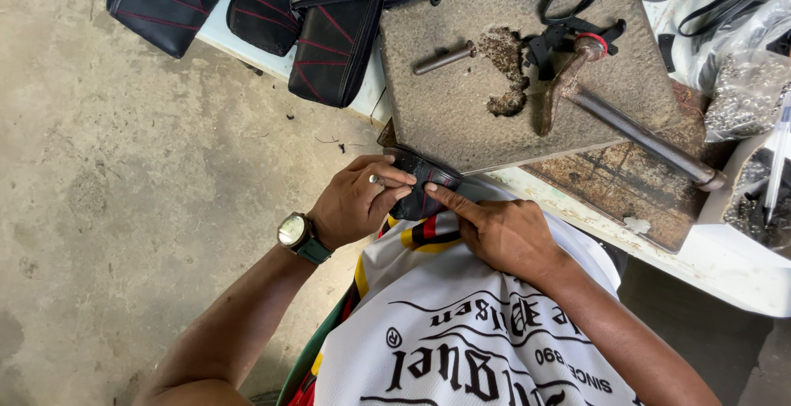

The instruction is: The person works through a pile of finished black leather pouches at a workbench, attaching a black strap to each one. They hold a pouch, position the strap end against it, use a pen-like tool to mark or apply adhesive, press the strap in place, and set the completed pouch back on the table.

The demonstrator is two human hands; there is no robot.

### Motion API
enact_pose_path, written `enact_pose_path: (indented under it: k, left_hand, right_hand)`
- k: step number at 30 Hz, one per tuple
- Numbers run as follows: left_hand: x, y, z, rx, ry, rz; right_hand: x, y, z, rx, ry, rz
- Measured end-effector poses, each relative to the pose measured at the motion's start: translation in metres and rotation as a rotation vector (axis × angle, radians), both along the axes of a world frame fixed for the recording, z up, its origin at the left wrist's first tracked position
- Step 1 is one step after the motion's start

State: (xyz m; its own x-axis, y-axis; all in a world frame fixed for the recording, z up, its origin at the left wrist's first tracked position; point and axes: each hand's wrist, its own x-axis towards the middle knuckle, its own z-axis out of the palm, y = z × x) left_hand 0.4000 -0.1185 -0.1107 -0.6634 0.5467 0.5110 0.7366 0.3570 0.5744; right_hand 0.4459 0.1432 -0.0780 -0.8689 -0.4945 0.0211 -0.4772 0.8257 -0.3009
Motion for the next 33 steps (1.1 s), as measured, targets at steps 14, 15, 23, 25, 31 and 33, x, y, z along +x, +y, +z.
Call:
enact_pose_path:
  k: [14, 15, 23, 25, 31, 33]
  left_hand:
    - [-0.007, 0.026, 0.021, 0.151, -0.272, 0.158]
    - [-0.007, 0.027, 0.022, 0.158, -0.249, 0.151]
    - [-0.013, 0.027, 0.029, 0.108, -0.285, 0.101]
    - [-0.013, 0.028, 0.032, 0.055, -0.234, 0.095]
    - [-0.013, 0.033, 0.038, -0.039, -0.252, 0.165]
    - [-0.016, 0.033, 0.039, 0.018, -0.294, 0.186]
  right_hand:
    - [0.0, 0.002, 0.0, -0.035, 0.032, 0.01]
    - [0.0, 0.002, 0.0, -0.043, 0.034, 0.01]
    - [-0.001, 0.002, 0.002, -0.019, 0.042, 0.003]
    - [-0.001, 0.001, 0.002, -0.027, 0.041, 0.002]
    - [0.0, 0.002, 0.002, -0.009, 0.061, -0.016]
    - [0.0, 0.002, 0.002, -0.023, 0.085, 0.006]
